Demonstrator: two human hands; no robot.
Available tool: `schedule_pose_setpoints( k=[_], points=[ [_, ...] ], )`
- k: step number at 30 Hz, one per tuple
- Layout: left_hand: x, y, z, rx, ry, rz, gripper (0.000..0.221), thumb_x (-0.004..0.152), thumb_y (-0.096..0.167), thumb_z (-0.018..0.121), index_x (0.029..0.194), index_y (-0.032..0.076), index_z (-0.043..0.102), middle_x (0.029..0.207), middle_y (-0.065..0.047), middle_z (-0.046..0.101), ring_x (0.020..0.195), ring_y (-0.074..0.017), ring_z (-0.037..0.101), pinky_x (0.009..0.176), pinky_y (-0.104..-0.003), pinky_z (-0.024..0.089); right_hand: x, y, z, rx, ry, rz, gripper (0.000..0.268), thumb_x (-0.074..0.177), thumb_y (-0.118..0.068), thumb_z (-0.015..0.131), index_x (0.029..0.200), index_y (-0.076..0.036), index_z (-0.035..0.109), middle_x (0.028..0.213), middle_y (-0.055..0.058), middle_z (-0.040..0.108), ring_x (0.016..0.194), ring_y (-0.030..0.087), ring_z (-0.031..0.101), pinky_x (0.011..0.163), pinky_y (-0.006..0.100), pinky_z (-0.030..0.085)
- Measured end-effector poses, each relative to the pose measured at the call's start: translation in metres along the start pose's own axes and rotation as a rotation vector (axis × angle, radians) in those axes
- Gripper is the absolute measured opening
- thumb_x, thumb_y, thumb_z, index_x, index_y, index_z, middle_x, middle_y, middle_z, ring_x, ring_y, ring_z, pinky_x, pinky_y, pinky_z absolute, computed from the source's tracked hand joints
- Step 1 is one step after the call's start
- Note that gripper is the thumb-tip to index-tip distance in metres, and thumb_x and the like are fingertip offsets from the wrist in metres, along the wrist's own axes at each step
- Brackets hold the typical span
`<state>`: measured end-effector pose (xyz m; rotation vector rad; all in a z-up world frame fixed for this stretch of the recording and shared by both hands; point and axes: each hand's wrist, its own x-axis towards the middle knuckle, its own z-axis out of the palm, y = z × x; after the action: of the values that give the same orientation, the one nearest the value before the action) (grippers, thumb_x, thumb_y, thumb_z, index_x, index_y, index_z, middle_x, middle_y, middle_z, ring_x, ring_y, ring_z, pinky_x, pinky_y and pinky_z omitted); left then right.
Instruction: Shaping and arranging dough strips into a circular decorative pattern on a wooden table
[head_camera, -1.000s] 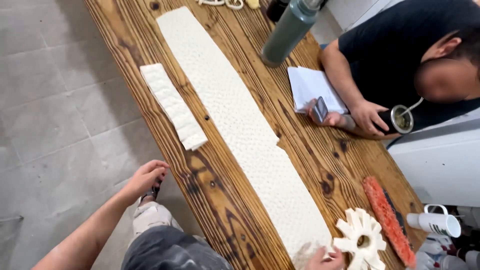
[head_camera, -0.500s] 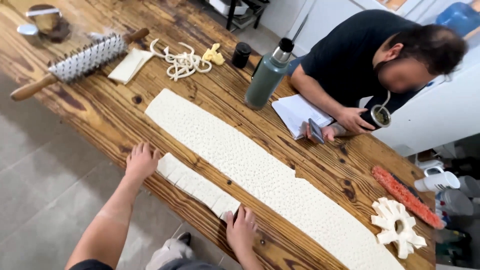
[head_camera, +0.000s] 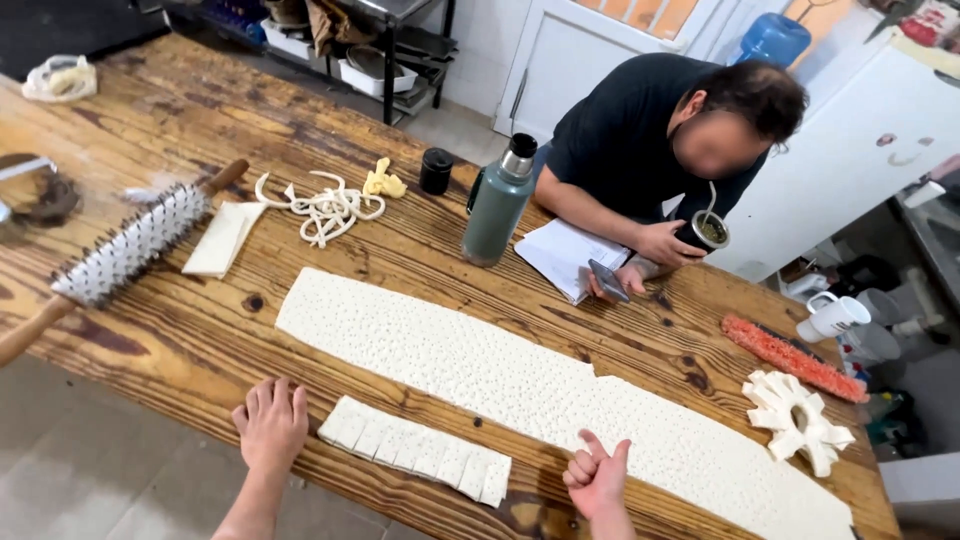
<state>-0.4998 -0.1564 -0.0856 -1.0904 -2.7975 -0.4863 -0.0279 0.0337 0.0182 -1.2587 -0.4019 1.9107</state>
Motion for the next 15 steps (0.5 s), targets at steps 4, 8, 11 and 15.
schedule_pose_setpoints(
  k=[4,8,11,15],
  points=[
    [-0.004,-0.005,0.009,-0.076,-0.048,-0.042,0.046,0.107,0.048,0.031,0.134,0.024,0.060,0.143,-0.001,0.057,0.136,-0.0236,0.049,0.106,-0.048,0.035,-0.050,-0.009,0.045,0.136,0.019,-0.008,0.092,0.092,-0.081,0.004,0.156,-0.026,0.041,0.054,-0.006,0.001,0.049,0.011,0.001,0.048,0.027,0.002],
    [-0.002,-0.009,0.014,-0.045,-0.048,-0.046,0.047,0.108,0.047,0.030,0.135,0.025,0.062,0.144,-0.001,0.057,0.138,-0.0221,0.048,0.106,-0.047,0.034,-0.058,-0.005,0.048,0.225,0.006,-0.005,0.084,0.097,-0.078,0.011,0.156,-0.027,0.042,0.053,-0.007,0.002,0.048,0.009,0.001,0.046,0.026,0.003],
    [-0.004,-0.007,0.011,-0.052,-0.031,-0.039,0.048,0.108,0.046,0.028,0.135,0.025,0.061,0.144,-0.001,0.057,0.136,-0.0227,0.049,0.106,-0.047,0.034,-0.055,-0.010,0.041,0.291,-0.058,-0.032,0.078,0.095,-0.076,0.025,0.157,-0.031,0.040,0.052,-0.009,0.009,0.044,0.006,0.004,0.042,0.023,0.003],
    [-0.004,-0.009,0.017,-0.048,-0.017,-0.025,0.047,0.109,0.045,0.028,0.135,0.025,0.062,0.143,-0.001,0.058,0.135,-0.0231,0.050,0.105,-0.047,0.034,-0.065,-0.028,0.058,0.334,0.010,-0.109,0.074,0.096,-0.075,0.022,0.156,-0.036,0.042,0.154,0.015,0.049,0.040,0.001,0.009,0.037,0.015,0.007]
  ],
)
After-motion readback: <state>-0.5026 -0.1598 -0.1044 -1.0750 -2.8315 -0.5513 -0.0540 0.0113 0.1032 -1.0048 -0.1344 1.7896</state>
